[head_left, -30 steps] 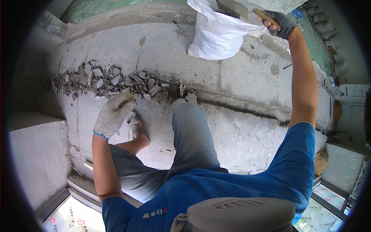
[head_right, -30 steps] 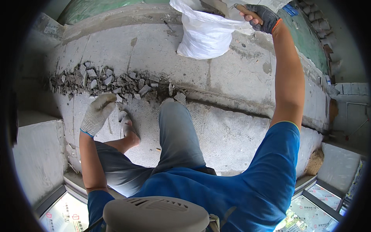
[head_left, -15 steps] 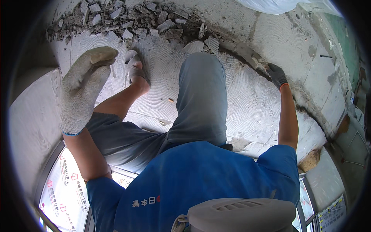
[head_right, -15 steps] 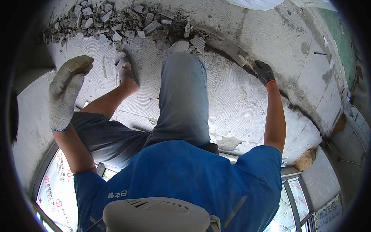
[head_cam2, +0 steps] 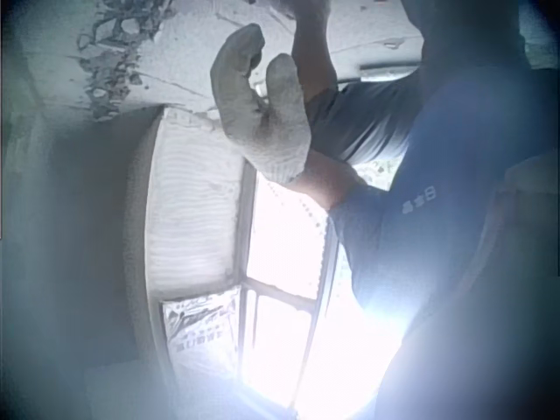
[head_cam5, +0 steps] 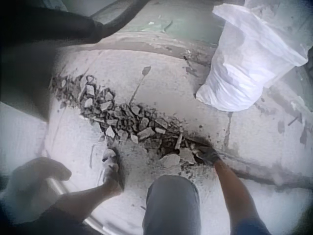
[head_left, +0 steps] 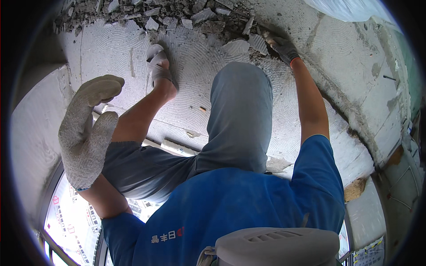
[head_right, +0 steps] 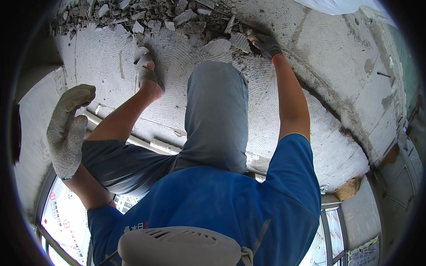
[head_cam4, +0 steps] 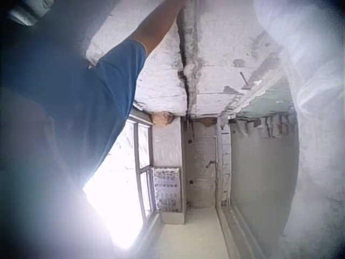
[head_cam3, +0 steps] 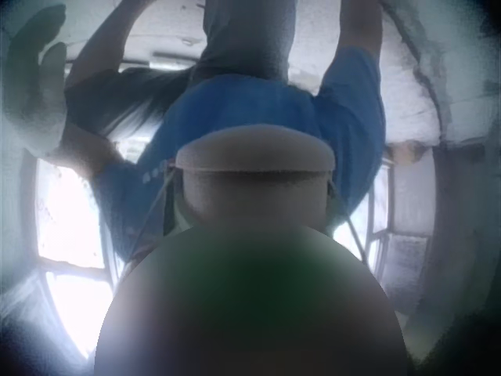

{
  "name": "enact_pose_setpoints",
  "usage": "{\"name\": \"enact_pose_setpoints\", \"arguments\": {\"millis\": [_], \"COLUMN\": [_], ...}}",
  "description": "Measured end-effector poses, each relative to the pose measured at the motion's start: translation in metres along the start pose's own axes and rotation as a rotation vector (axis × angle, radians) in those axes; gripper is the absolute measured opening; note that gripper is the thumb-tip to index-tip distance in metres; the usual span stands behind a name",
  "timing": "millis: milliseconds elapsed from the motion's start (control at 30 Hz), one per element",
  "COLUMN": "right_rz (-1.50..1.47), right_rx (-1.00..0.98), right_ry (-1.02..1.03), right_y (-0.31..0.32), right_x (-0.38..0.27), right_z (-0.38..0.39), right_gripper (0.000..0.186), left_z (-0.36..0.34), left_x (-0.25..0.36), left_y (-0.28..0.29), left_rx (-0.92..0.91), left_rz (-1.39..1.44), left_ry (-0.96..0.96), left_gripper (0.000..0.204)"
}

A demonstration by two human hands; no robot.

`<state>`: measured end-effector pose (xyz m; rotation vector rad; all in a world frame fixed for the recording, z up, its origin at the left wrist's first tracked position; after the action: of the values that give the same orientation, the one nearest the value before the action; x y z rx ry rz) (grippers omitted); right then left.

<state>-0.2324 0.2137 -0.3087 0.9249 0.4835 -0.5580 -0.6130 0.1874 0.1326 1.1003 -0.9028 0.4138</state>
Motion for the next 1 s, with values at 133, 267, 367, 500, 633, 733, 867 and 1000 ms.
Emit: {"name": "enact_pose_setpoints", "arguments": {"millis": [133,267,367,500,633,733,867,1000], "right_rz": [-0.03,0.088,0.072,0.009,0.118,0.048,0.022,-0.198], "right_rx": [-0.06,0.006,-0.013,0.006,0.047,0.013,0.045,0.07], "right_ry": [0.056,0.039,-0.023,-0.008,0.055,0.036,0.035,0.09], "right_y": [0.007,0.02,0.028,0.045,0.072,0.094,0.138,0.197], "right_x": [-0.02,-0.008,-0.011,-0.017,-0.029,-0.036,-0.069,-0.105], "right_z": [0.016,0.026,0.037,0.05,0.066,0.083,0.117,0.153], "right_gripper": [0.045,0.046,0.044,0.05,0.05,0.05,0.048,0.043], "left_z": [0.011,0.013,0.011,0.007,0.002,-0.003,-0.014,-0.03], "left_x": [-0.006,-0.007,-0.005,0.0,0.005,0.01,0.021,0.027], "left_y": [0.009,0.011,0.013,0.012,0.011,0.011,0.012,0.012], "left_rx": [0.048,0.058,0.061,0.038,0.046,0.051,-0.003,-0.025], "left_rz": [-0.02,-0.014,-0.013,-0.013,0.035,0.05,0.007,-0.007], "left_ry": [0.047,0.047,0.041,0.059,0.079,0.092,0.057,0.043], "left_gripper": [0.029,0.029,0.029,0.03,0.032,0.031,0.027,0.026]}}
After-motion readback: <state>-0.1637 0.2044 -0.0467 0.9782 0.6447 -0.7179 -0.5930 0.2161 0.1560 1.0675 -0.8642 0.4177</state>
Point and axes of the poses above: each hand's wrist, its own z-axis away from the middle knuckle, its own y-axis out of the back of the hand, x = y × z, the point moved 9 cm from there along -z, towards the middle knuckle, and after that the axes turned 2 degrees about z, right-handed, at the moved point
